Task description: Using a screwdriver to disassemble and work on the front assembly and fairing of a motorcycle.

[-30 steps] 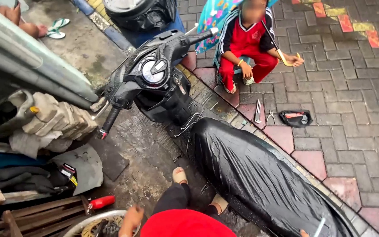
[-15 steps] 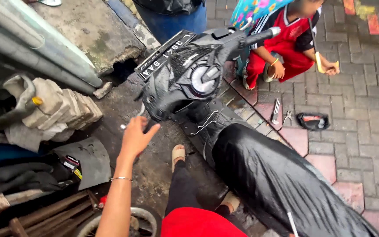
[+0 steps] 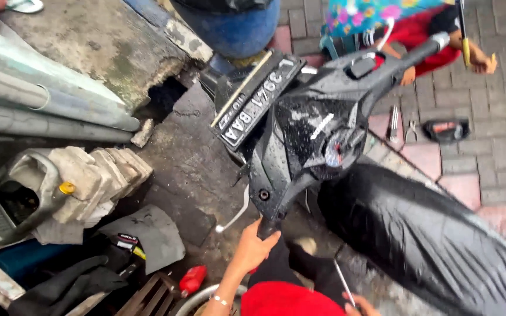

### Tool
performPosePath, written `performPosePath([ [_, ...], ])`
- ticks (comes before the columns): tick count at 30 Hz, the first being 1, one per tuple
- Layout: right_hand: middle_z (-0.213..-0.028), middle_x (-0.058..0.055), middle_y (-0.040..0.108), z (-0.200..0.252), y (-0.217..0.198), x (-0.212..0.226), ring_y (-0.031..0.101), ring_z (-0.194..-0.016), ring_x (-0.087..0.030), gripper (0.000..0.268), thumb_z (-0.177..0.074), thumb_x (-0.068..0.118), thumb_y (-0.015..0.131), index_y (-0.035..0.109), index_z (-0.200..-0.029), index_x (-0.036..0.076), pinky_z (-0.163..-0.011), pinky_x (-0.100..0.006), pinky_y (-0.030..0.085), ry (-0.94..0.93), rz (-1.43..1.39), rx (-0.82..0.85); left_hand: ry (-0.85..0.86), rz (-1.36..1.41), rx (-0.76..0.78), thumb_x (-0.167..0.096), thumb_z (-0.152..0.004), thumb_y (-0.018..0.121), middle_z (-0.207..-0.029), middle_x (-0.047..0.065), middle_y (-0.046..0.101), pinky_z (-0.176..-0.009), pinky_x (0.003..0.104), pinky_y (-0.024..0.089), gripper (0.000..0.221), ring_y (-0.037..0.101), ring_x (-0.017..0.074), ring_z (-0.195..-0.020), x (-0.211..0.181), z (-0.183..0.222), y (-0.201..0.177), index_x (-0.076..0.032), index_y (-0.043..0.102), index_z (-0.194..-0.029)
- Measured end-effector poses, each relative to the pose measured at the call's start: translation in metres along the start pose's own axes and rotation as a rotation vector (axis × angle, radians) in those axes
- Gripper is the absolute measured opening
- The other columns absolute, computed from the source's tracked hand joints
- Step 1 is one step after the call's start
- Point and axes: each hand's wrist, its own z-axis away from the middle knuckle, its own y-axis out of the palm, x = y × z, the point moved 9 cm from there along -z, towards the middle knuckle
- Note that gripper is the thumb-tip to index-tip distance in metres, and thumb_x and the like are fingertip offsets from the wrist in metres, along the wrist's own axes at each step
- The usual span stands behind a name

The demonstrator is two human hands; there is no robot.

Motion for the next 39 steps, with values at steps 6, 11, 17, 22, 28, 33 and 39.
performPosePath([
  [6,-0.079,-0.02,0.061,0.067,-0.006,0.055,0.051,-0.056,-0.026,0.037,-0.097,0.019,0.068,0.072,-0.134,0.011,-0.049,-0.036,0.038,0.246,-0.42,-0.328,0.143,-0.095,0.02,-0.027,-0.093,0.069,-0.065,0.004,0.063,-0.061,0.032,0.05,0.02,0.06,0.0154,-0.053,-0.003,-0.007,0.002,-0.009,0.062,-0.086],
  [11,-0.066,-0.015,0.043,0.091,-0.011,-0.059,0.039,-0.05,-0.027,0.028,-0.099,0.021,0.07,0.07,-0.122,0.006,-0.041,-0.04,0.029,0.408,-0.5,-0.62,0.253,-0.243,-0.134,-0.032,-0.086,0.071,-0.075,0.0,0.065,-0.075,0.034,0.047,0.02,0.053,0.0159,-0.073,0.021,-0.006,-0.005,-0.013,0.064,-0.085],
  [17,-0.108,0.005,0.064,0.089,0.008,-0.163,0.063,-0.091,-0.014,0.024,-0.092,0.045,0.057,0.074,-0.109,0.039,-0.082,-0.027,0.047,0.585,0.295,-0.438,0.217,-0.291,0.066,-0.041,-0.095,0.063,-0.135,0.011,0.062,-0.11,0.039,0.043,0.053,0.059,0.0242,-0.127,0.041,0.041,-0.044,-0.008,0.053,-0.136],
  [22,-0.067,-0.023,0.049,0.133,0.111,-0.136,0.052,-0.05,-0.039,0.03,-0.099,0.018,0.065,0.053,-0.085,-0.005,-0.043,-0.049,0.042,0.578,-0.6,-0.327,-0.198,-0.063,-0.235,-0.039,-0.101,0.054,-0.11,0.011,0.078,-0.094,0.039,0.057,0.04,0.073,0.0223,-0.106,0.104,0.065,-0.179,-0.005,0.072,-0.11],
  [28,-0.084,-0.025,0.064,0.128,0.135,-0.025,0.062,-0.067,-0.034,0.024,-0.104,0.002,0.053,0.063,-0.126,0.002,-0.057,-0.046,0.054,0.223,-0.834,-0.581,-0.543,-0.636,-0.1,-0.021,-0.085,0.052,-0.083,0.01,0.064,-0.074,0.044,0.048,0.028,0.051,0.0193,-0.081,0.43,-0.04,-0.306,-0.007,0.076,-0.084],
  [33,-0.099,-0.025,0.069,0.165,0.209,0.061,0.065,-0.079,-0.033,0.029,-0.108,0.007,0.053,0.064,-0.134,0.0,-0.067,-0.042,0.053,0.195,-0.834,-0.831,-0.555,-0.866,0.274,-0.037,-0.1,0.046,-0.12,0.014,0.071,-0.07,0.045,0.053,0.038,0.067,0.0347,-0.099,0.38,-0.1,-0.318,-0.01,0.066,-0.118],
  [39,-0.116,-0.016,0.07,0.124,0.346,0.113,0.06,-0.102,-0.024,0.039,-0.098,0.017,0.058,0.07,-0.134,0.006,-0.086,-0.037,0.043,0.398,-0.66,-0.695,-0.148,-0.575,0.041,-0.035,-0.097,0.05,-0.111,0.008,0.078,-0.082,0.04,0.053,0.034,0.073,0.0261,-0.102,0.18,-0.18,-0.403,-0.015,0.071,-0.115],
])
